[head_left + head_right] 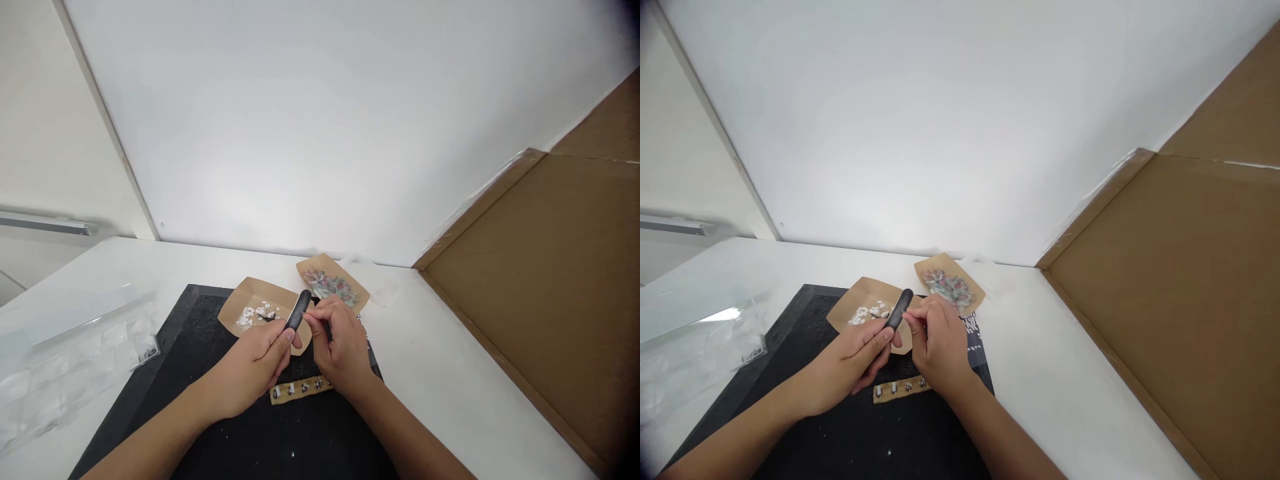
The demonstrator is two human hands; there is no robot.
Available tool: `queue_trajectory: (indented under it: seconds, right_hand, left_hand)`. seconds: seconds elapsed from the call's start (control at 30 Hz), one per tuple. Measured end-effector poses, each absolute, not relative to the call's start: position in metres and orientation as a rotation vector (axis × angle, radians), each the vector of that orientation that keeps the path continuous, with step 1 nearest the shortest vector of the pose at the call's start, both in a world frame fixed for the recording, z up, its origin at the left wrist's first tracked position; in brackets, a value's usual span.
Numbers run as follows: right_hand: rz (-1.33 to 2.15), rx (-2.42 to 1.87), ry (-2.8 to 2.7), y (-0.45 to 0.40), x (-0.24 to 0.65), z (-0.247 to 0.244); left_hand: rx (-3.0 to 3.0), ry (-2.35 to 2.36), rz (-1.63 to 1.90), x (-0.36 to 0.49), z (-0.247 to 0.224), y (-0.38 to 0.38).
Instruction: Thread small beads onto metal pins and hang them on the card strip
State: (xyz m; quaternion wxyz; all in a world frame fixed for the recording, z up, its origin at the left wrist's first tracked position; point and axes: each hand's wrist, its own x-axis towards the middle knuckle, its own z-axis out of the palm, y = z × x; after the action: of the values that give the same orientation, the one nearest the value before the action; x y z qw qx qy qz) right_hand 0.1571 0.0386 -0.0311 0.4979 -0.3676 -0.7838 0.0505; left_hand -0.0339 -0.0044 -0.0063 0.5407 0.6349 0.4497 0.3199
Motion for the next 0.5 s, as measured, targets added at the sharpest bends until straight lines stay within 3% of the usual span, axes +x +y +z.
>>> queue_trajectory:
  seconds: [0.5]
  right_hand:
    - [-0.153,-0.871,-2.14,0.0409,0.1505,-0.038]
  left_hand:
    - [1.832,1.323,0.726,-0.0394,-0.0053,0.0015]
